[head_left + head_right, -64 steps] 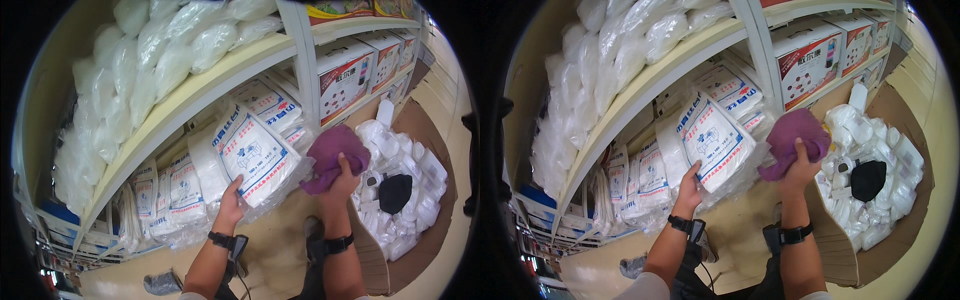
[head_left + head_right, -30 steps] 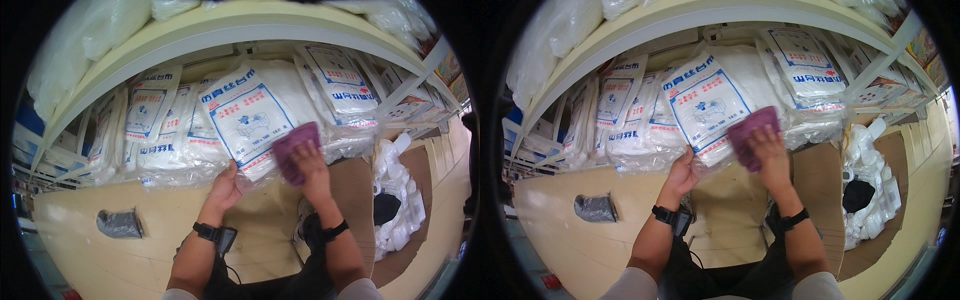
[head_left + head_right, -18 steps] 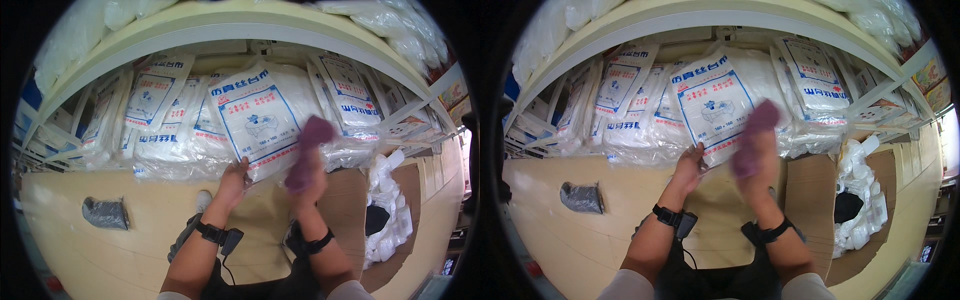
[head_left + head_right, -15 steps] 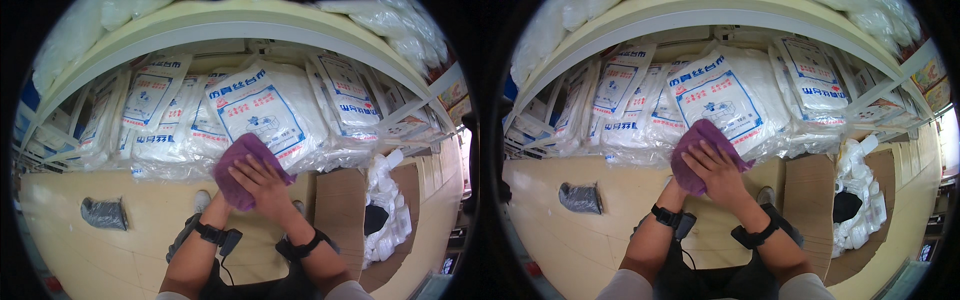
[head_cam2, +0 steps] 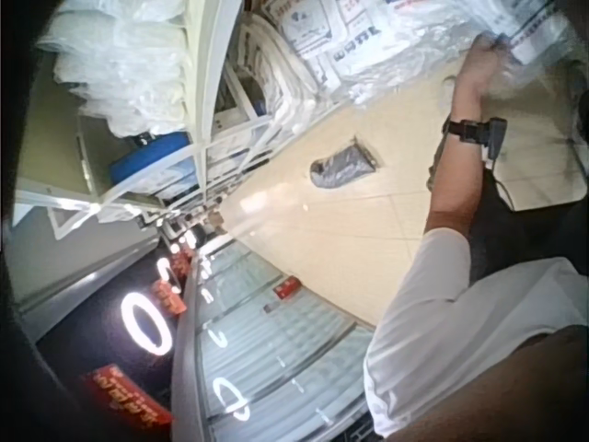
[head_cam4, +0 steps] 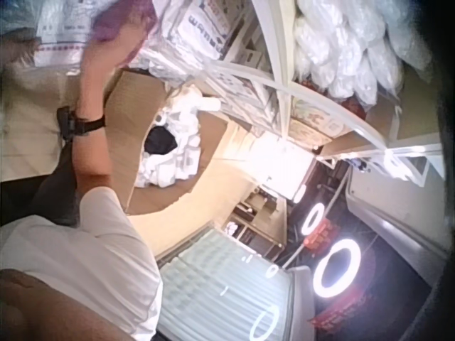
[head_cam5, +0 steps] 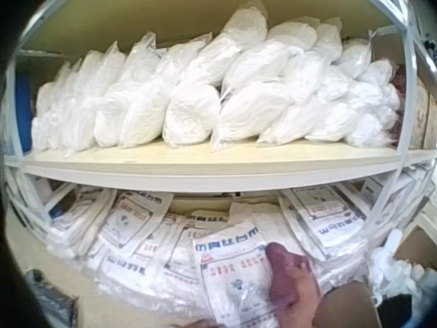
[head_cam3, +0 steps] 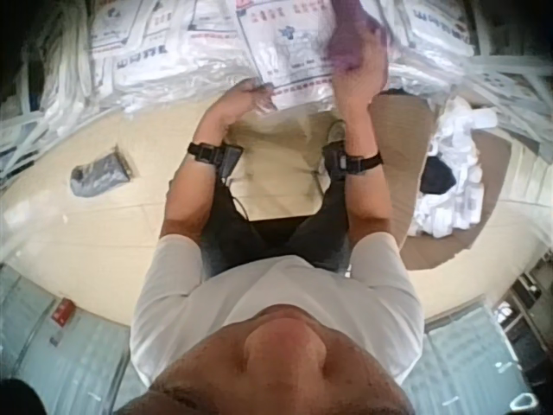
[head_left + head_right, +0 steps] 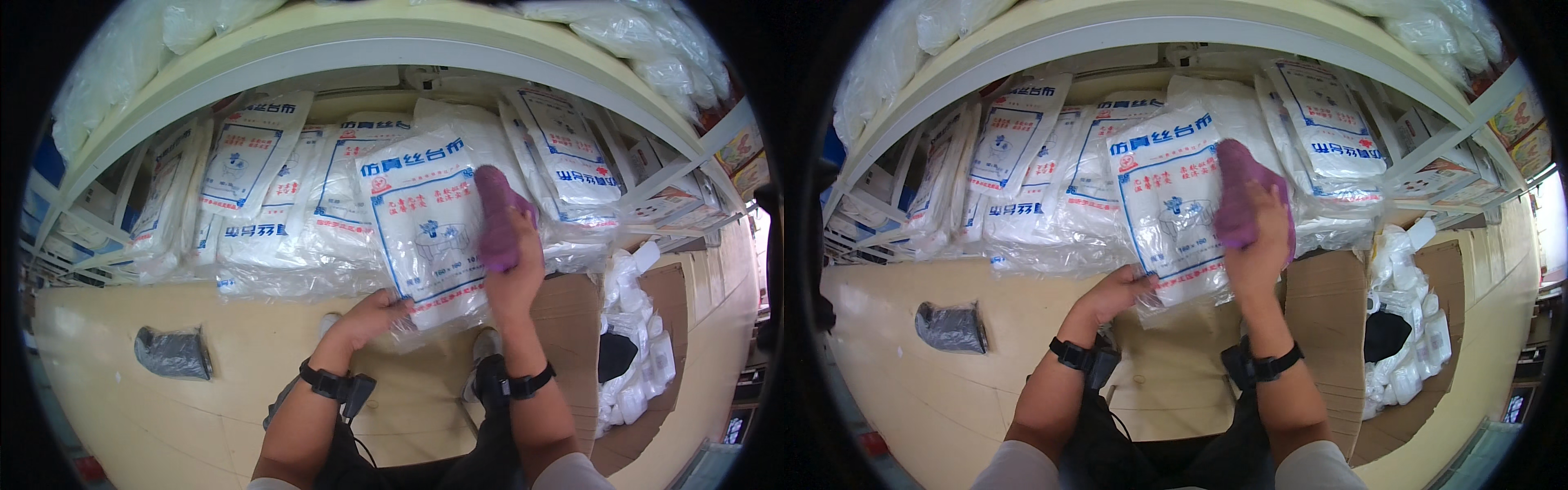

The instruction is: The person wipes the plastic-wrapped surfaces of stacked white packages on a shelf using a purple cloth. They repeatedly pick up each package, wipe its top and sides, and place it back in the same position.

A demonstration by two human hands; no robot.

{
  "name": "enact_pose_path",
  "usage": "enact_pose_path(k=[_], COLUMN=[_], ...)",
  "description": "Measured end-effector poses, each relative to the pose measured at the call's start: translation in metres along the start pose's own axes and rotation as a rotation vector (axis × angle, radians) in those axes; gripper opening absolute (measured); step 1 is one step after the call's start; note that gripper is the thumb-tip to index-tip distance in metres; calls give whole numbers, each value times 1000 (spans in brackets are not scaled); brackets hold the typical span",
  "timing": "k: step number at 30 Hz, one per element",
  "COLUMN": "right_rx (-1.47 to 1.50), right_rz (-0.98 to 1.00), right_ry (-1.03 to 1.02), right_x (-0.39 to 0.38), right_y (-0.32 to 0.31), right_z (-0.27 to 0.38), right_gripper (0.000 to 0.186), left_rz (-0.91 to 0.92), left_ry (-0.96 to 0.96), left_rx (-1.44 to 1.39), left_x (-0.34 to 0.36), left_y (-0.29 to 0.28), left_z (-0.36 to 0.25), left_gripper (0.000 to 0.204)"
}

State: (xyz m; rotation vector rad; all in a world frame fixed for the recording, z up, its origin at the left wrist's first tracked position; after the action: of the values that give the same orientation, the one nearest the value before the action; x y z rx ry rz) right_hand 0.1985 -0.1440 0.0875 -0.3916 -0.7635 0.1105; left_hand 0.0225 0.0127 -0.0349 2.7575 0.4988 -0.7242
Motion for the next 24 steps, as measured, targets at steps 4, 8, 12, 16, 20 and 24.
enact_pose_path(k=[4, 8, 12, 16, 20, 24], right_rx=[-94, -175, -410, -237, -19, -19], right_rz=[450, 487, 117, 86, 8, 496], right_ry=[-500, -556, -298, -129, -282, -533], right_x=[-57, -66, 0, 7, -3, -64], right_y=[51, 68, 14, 2, 14, 78], right_z=[73, 29, -32, -49, 19, 68], right_gripper=[51, 43, 54, 56, 67, 43], left_rz=[-274, -435, -424, -312, -326, -446], left_ry=[146, 255, 69, 7, -43, 363], left_rx=[-433, -366, -208, -270, -241, -12], left_x=[-9, 19, 8, 5, 1, 8], left_y=[12, -10, -10, -11, 0, 0], left_z=[-23, 11, -4, 0, -18, 4], left_gripper=[38, 29, 15, 22, 33, 37])
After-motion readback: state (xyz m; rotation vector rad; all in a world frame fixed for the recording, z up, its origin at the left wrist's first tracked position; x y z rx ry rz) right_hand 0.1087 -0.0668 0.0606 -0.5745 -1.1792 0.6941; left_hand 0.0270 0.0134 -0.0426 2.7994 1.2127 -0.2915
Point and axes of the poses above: each hand's wrist, its own x-axis towards the middle knuckle, its own y-axis out of the palm, z = x × y, the point moved 5 cm from there along x, towards the middle knuckle, and after that the axes turned 11 degrees about -z, right-handed, at the moved point
